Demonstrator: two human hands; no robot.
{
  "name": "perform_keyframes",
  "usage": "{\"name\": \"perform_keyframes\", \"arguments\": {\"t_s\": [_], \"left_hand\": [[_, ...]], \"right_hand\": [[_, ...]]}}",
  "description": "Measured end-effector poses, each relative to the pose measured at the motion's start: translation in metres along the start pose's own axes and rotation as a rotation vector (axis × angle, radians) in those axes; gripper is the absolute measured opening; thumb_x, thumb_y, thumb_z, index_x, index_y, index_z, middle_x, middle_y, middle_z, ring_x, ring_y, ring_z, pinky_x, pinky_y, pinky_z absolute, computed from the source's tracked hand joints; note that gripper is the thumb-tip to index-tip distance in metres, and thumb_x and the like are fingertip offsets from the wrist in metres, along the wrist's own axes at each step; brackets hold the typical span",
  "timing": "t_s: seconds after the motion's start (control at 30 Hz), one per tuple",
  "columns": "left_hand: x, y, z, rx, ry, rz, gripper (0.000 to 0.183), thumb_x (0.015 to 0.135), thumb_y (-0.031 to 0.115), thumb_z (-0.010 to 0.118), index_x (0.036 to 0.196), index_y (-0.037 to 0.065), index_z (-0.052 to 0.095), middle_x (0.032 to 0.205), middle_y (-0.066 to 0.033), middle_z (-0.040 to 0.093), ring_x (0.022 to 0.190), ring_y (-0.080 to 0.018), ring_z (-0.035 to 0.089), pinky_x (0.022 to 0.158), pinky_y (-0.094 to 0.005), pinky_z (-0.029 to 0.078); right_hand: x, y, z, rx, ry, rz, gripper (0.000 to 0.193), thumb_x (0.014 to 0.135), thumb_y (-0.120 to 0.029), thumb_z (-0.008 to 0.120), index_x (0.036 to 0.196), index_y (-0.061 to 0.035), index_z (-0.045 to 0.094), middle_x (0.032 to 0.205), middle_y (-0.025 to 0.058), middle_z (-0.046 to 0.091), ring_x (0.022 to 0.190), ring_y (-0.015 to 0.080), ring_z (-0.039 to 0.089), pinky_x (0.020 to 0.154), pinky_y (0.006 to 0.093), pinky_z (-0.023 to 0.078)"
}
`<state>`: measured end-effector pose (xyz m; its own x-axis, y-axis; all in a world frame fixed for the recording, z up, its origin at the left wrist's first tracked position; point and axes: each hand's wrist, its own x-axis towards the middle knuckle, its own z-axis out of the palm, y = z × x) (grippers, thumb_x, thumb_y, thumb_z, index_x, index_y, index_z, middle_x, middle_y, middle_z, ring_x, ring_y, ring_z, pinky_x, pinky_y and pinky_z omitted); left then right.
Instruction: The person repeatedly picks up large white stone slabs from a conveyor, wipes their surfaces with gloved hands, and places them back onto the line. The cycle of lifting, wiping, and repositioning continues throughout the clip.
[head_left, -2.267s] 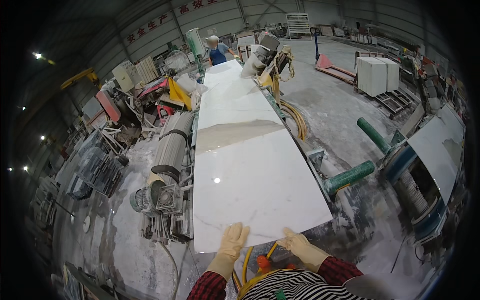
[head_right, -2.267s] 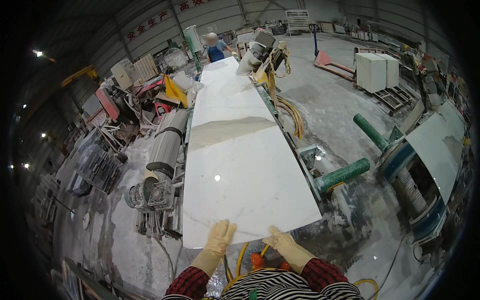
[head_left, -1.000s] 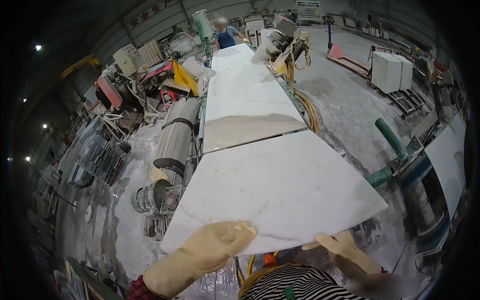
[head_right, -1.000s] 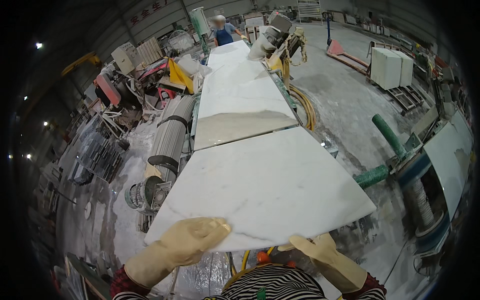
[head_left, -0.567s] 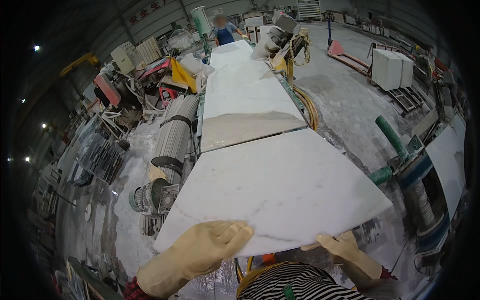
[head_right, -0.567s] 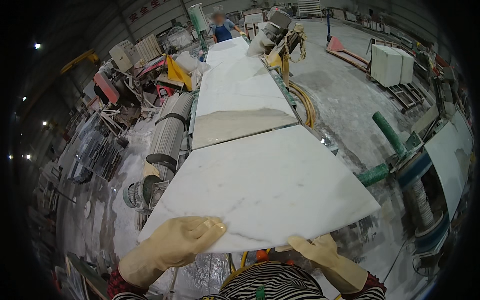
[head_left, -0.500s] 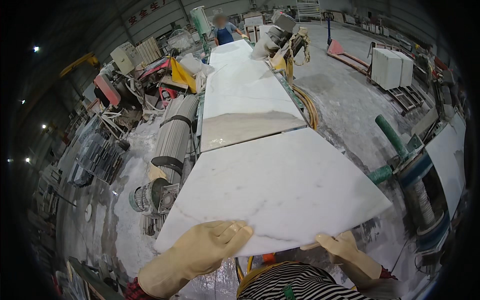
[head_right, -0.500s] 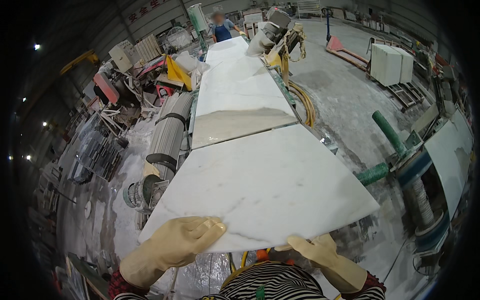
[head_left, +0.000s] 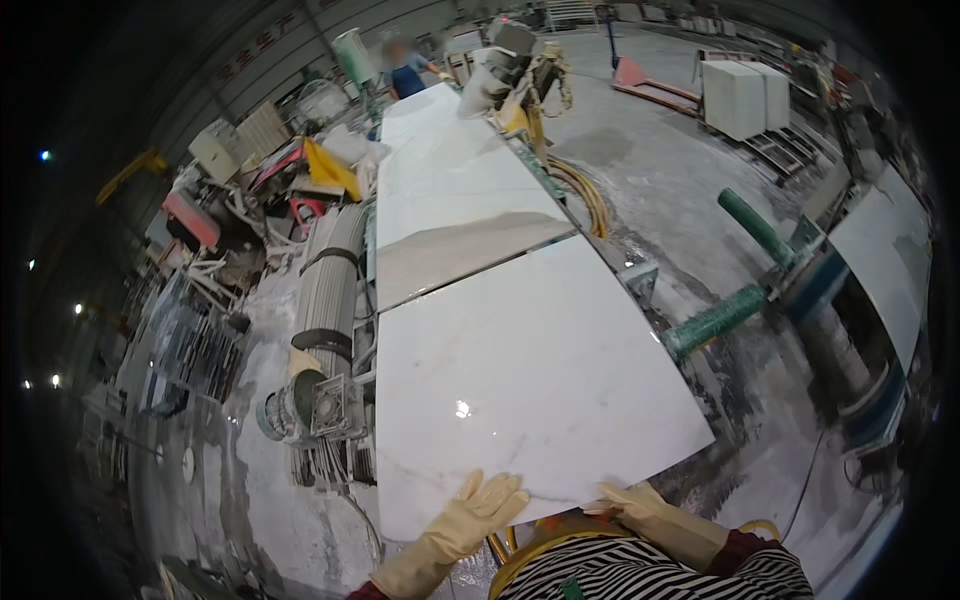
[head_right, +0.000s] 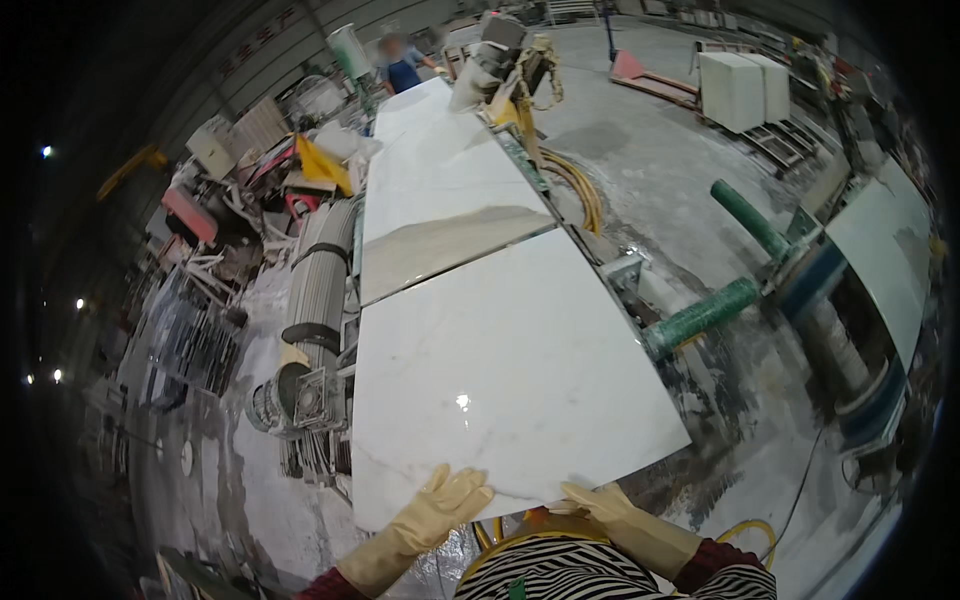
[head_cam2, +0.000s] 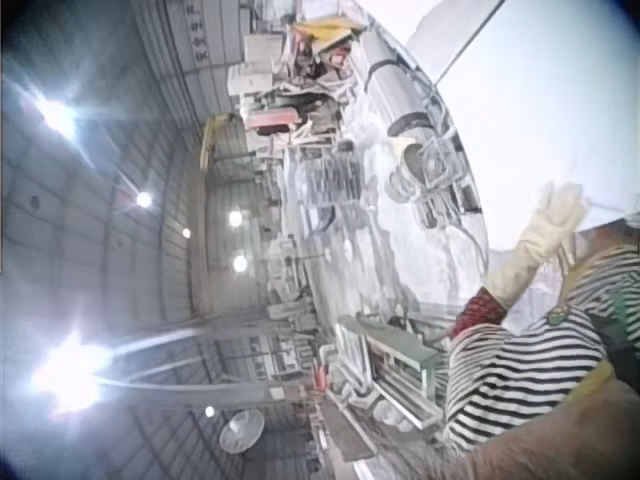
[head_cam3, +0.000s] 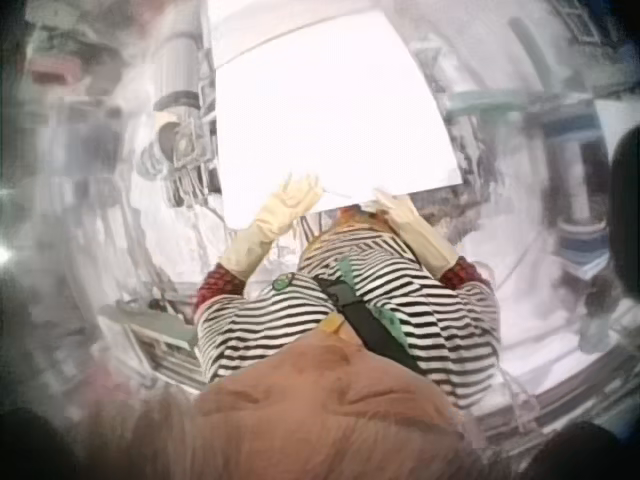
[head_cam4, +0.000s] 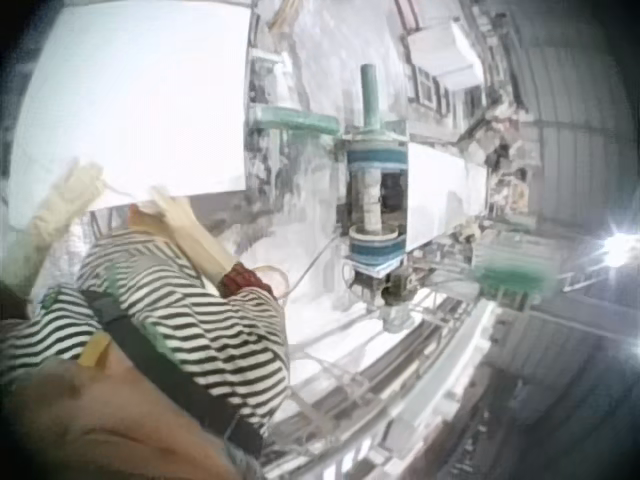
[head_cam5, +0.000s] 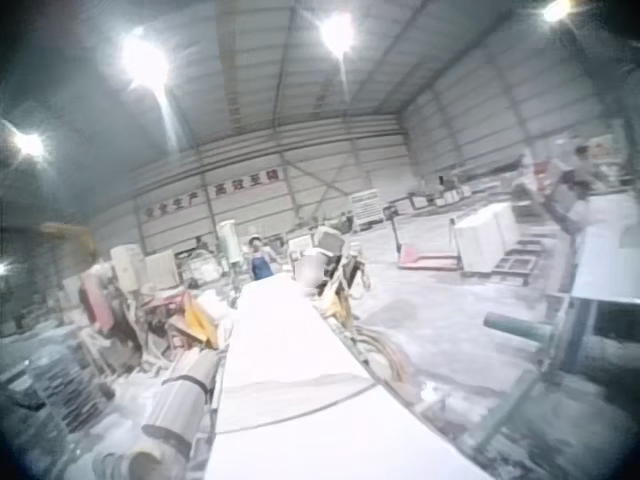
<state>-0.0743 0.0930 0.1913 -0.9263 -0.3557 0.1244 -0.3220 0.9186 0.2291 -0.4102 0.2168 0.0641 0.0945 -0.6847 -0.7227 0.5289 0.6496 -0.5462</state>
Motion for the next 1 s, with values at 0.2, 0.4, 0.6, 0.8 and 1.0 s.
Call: {"name": "perform_keyframes", "arguments": {"t_s": [0.2, 0.4, 0.6, 0.8, 1.0], "left_hand": [[-0.018, -0.008, 0.106, 0.136, 0.002, -0.036, 0.060, 0.101, 0.009, 0.064, 0.160, 0.011, 0.061, 0.167, -0.0170, 0.060, 0.149, -0.0358, 0.062, 0.126, -0.0643, 0.044], [-0.018, 0.005, 0.113, 0.200, 0.089, -0.019, 0.059, 0.097, 0.016, 0.069, 0.155, 0.012, 0.065, 0.163, -0.0135, 0.063, 0.143, -0.0336, 0.065, 0.122, -0.0611, 0.047], [-0.018, 0.003, 0.118, 0.171, 0.054, -0.021, 0.061, 0.096, 0.014, 0.068, 0.157, 0.010, 0.061, 0.163, -0.0149, 0.062, 0.146, -0.0341, 0.062, 0.122, -0.0621, 0.045], [-0.056, -0.013, 0.158, 0.179, -0.022, -0.038, 0.064, 0.099, 0.025, 0.076, 0.157, 0.004, 0.057, 0.162, -0.0267, 0.055, 0.153, -0.0423, 0.053, 0.128, -0.0651, 0.037], [-0.034, -0.021, 0.164, 0.174, 0.073, 0.128, 0.074, 0.096, 0.022, 0.076, 0.164, 0.001, 0.054, 0.164, -0.0356, 0.054, 0.159, -0.0461, 0.050, 0.132, -0.0715, 0.031]], "right_hand": [[0.033, 0.049, -0.014, -0.118, 0.041, -0.132, 0.041, 0.111, -0.002, 0.069, 0.145, 0.0205, 0.060, 0.135, 0.0323, 0.074, 0.113, 0.0397, 0.082, 0.082, 0.0391, 0.069], [0.037, 0.057, -0.007, 0.182, 0.265, -0.022, 0.041, 0.110, -0.004, 0.073, 0.143, 0.0202, 0.065, 0.124, 0.0288, 0.081, 0.097, 0.0367, 0.085, 0.077, 0.0404, 0.070], [0.043, 0.063, -0.009, 0.082, 0.204, -0.152, 0.043, 0.111, -0.007, 0.074, 0.139, 0.0252, 0.065, 0.119, 0.0324, 0.081, 0.097, 0.0404, 0.084, 0.085, 0.0445, 0.072], [0.040, 0.058, -0.001, 0.186, 0.136, -0.022, 0.050, 0.103, -0.025, 0.089, 0.115, 0.0215, 0.076, 0.101, 0.0280, 0.084, 0.090, 0.0333, 0.086, 0.083, 0.0373, 0.073], [0.043, 0.073, -0.024, 0.141, 0.109, -0.036, 0.064, 0.103, -0.049, 0.086, 0.105, 0.0145, 0.080, 0.097, 0.0191, 0.086, 0.084, 0.0205, 0.081, 0.077, 0.0295, 0.063]]}}
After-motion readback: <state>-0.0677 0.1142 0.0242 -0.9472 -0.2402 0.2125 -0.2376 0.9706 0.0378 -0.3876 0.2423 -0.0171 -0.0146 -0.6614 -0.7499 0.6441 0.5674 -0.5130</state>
